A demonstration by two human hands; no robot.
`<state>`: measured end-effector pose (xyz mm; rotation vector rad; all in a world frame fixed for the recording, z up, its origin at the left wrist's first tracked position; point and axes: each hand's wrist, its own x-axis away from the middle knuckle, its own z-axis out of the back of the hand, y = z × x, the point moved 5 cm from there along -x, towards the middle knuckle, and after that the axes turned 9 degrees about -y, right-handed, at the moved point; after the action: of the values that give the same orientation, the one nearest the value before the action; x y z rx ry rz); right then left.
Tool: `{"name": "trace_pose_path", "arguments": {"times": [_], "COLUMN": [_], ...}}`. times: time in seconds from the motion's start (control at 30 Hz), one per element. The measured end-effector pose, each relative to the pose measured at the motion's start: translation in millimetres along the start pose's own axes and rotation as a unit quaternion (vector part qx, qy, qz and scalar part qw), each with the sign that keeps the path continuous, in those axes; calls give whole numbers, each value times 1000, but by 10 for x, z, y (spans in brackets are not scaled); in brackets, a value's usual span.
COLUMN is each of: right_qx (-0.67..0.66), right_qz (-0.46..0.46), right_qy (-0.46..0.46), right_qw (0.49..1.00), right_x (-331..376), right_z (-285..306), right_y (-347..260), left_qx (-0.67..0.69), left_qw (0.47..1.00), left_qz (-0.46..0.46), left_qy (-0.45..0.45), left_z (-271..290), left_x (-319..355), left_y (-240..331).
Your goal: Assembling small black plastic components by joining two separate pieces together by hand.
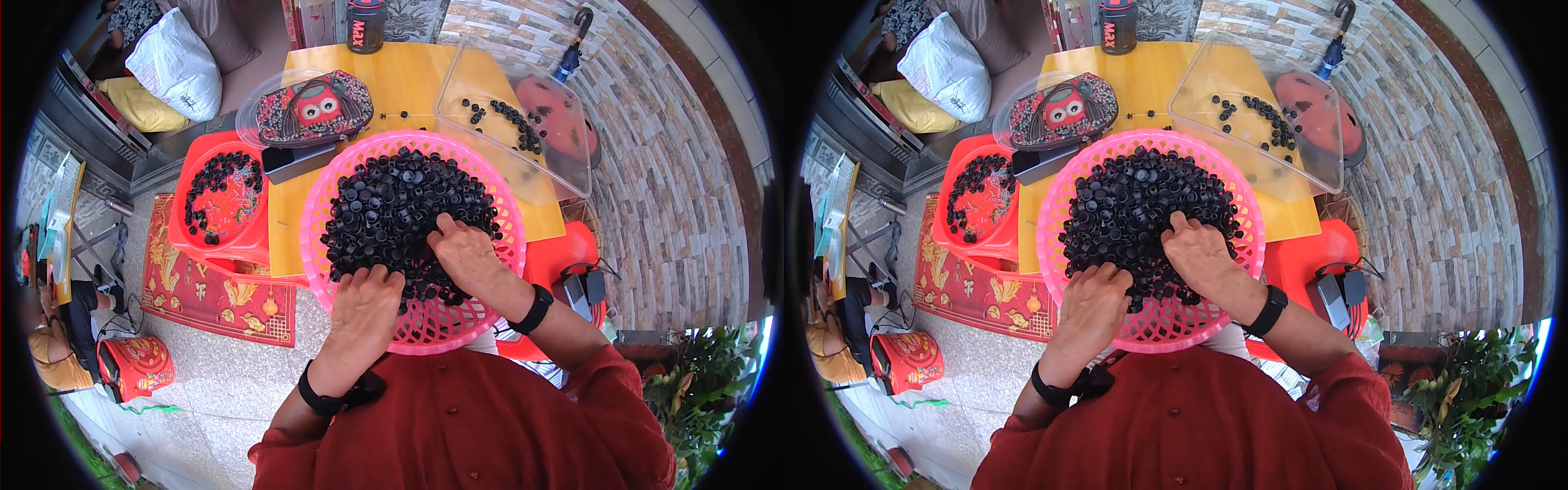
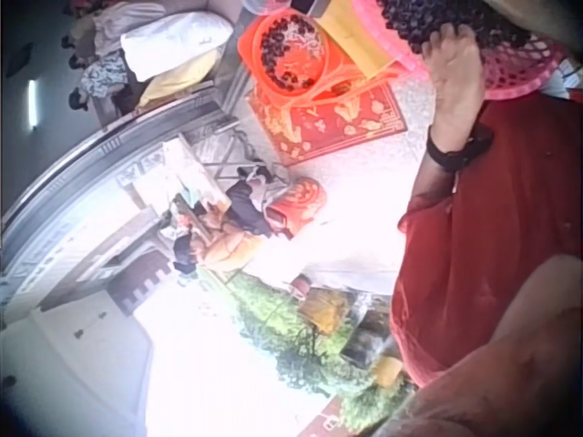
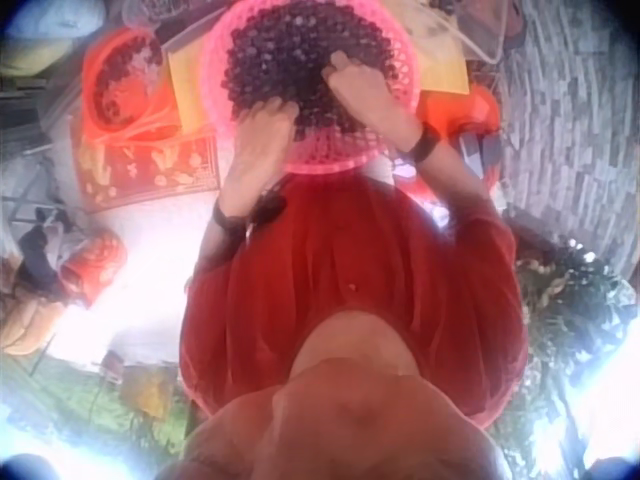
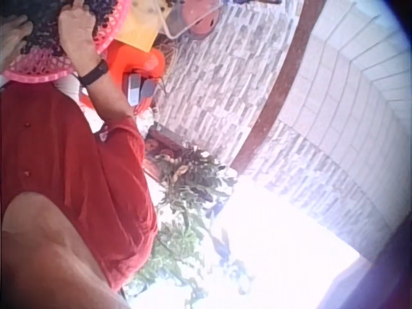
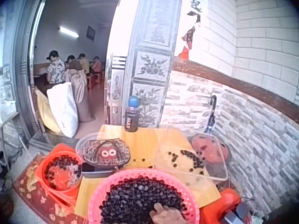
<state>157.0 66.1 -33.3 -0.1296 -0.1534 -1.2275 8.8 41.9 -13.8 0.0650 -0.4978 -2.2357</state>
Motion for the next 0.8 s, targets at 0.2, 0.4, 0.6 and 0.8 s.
{"name": "trace_pose_path", "arguments": {"times": [0.2, 0.4, 0.6, 0.8], "right_qx": [68, 22, -50, -409], "right_qz": [-8, 25, 24, -26], "right_qy": [4, -7, -45, -40], "right_qw": [998, 999, 997, 911], "right_x": [-13, 4, 115, 319], "right_z": [-45, -17, 21, 225], "right_y": [31, 33, 102, 297], "left_qx": [-10, 66, 67, 4], "left_qw": [1000, 998, 997, 993], "left_qz": [4, 12, -22, -66], "left_qy": [-13, 10, -8, -100], "left_z": [-29, 31, 77, -55], "left_x": [-24, -80, -251, -404], "left_y": [-1, -24, 56, 137]}}
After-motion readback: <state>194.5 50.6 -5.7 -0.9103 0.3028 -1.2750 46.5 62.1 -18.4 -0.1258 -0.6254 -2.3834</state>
